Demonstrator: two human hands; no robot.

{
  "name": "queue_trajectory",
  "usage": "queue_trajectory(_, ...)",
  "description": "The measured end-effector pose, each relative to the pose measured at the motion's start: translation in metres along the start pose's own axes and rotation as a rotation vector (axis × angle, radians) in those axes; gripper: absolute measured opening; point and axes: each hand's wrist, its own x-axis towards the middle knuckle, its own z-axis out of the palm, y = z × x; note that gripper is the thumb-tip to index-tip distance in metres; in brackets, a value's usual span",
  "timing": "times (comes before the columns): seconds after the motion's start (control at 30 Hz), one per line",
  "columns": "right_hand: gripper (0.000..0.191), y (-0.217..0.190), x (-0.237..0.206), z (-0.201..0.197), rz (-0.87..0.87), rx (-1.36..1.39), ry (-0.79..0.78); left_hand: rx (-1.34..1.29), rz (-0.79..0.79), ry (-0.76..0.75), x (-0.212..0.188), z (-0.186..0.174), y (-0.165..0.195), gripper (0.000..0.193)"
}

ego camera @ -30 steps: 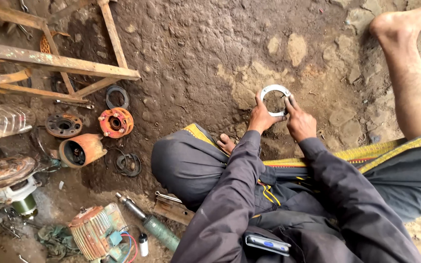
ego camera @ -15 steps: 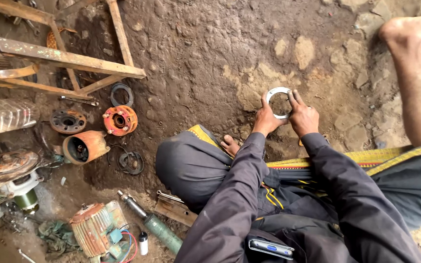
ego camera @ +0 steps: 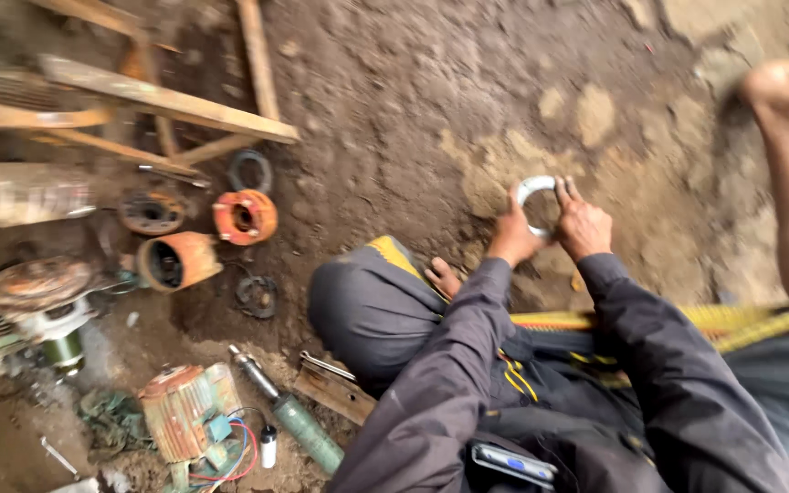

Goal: The person sits on the ground holding a circular metal flange and scrapes its surface with a handheld scraper, rotating the flange to work around the ring. They then move to a motor end bell and continue scraping its rim by hand.

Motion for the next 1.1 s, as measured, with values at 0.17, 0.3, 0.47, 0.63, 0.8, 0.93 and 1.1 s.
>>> queue_trajectory(0.17,0.038,0.013,-0.029,0.019,-0.337,-0.141,0.119,0.254,-0.001,0.088,-0.038,-0.004,0.019,0.126)
queue_trajectory(0.3,0.033,0.008,-0.055,0.037,-0.049,-0.282,-0.169,0.161,0.063,0.058,-0.072,-0.010,0.026,0.085)
queue_trajectory(0.47,0.028,-0.004,-0.027,0.065,-0.196,-0.374,-0.272,0.104,0.095,0.190,-0.088,-0.005,0.019,0.132)
queue_trajectory(0.63,0.022,-0.010,-0.008,0.076,-0.297,-0.433,-0.342,0.072,0.086,0.130,-0.089,-0.018,0.016,0.141)
queue_trajectory(0.8,0.016,-0.010,-0.013,0.067,-0.413,-0.457,-0.323,0.053,0.057,0.112,-0.095,-0.033,0.021,0.138)
queue_trajectory(0.93,0.014,-0.017,-0.017,0.064,-0.557,-0.575,-0.322,0.055,0.029,0.063,-0.103,-0.039,0.019,0.144)
queue_trajectory(1.1,0.016,-0.031,-0.014,0.063,-0.393,-0.441,-0.310,0.079,0.002,0.027,-0.106,-0.045,0.019,0.143)
